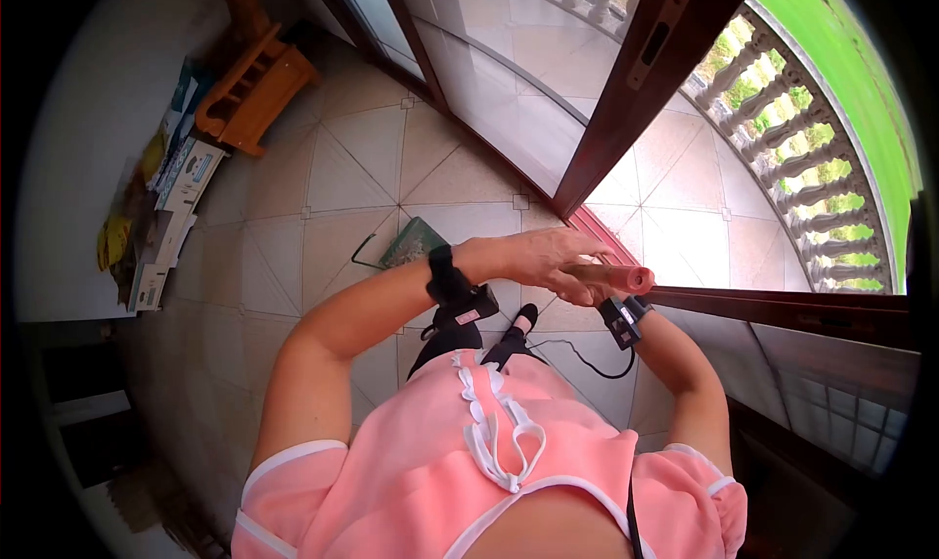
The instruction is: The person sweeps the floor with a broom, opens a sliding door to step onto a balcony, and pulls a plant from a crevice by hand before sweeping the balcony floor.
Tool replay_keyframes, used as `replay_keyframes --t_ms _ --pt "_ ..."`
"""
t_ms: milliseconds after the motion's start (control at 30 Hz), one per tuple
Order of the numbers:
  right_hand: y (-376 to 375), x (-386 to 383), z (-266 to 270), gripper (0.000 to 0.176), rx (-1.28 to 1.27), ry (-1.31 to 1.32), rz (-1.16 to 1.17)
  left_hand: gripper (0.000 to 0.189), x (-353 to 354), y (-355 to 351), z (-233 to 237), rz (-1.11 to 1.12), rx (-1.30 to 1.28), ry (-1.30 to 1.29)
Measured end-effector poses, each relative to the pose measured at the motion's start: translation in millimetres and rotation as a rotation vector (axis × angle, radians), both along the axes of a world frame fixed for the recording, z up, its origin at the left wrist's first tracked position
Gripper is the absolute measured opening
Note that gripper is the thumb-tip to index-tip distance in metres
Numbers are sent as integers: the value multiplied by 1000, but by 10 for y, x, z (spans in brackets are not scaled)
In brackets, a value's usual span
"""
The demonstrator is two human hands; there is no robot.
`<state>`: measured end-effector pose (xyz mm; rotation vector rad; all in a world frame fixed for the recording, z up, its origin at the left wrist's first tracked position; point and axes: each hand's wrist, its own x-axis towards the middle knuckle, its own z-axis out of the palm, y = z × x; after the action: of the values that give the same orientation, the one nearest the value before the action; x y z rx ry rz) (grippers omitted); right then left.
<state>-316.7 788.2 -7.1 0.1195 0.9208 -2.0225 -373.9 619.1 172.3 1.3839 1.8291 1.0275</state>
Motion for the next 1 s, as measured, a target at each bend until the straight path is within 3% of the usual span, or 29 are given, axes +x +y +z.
replay_keyframes --t_ms 33,133,233,267,333,400,467,533,600,667,733,800,833,867,933,1000 --pt "-57 -26 -42 14 -47 -75 -11 65 -50 -224 -91 79 -30 -10" --pt "-246 -100 32 15 -58 -617 -172 64 -265 -1020 -378 392 -108 -428" --pt "-362 -125 128 15 -80 -855 -209 55 -423 -1926 -926 720 -50 -573" --pt "-388 -91 183 14 -79 -895 -259 48 -443 -2206 -1115 830 12 -574" --pt "-439 -66 355 11 -49 -939 -277 42 -434 -2667 -1223 1079 -122 -443" --pt "-371 21 358 11 90 -586 -140 42 -434 -3190 -1710 1186 -235 -258" --pt "-387 50 484 10 122 -572 -147 48 -395 -3612 -2131 1240 -366 -177" --pt "-438 40 800 9 33 -890 -309 51 -337 -3956 -2590 1245 -445 -126" --pt "-436 104 920 8 50 -926 -383 56 -319 -4072 -2750 1232 -609 -156" --pt "-489 174 1131 8 47 -961 -468 64 -323 -4043 -2753 1230 -661 -368" --pt "-555 203 1388 8 29 -999 -554 73 -329 -4115 -3131 1133 -674 -465" --pt "-462 296 1439 8 -110 -1022 -596 73 -275 -4088 -3333 1120 -621 -411" --pt "-447 324 1509 8 -128 -1023 -647 75 -302 -3996 -3202 1045 -682 -373" --pt "-426 349 1585 8 -145 -1021 -696 74 -253 -4050 -3520 1098 -527 -406" --pt "-327 416 1672 9 -210 -1000 -751 65 -349 -4016 -3470 1026 -657 -474" --pt "-251 426 1773 10 -128 -959 -850 50 -386 -3944 -3322 1054 -519 -618"
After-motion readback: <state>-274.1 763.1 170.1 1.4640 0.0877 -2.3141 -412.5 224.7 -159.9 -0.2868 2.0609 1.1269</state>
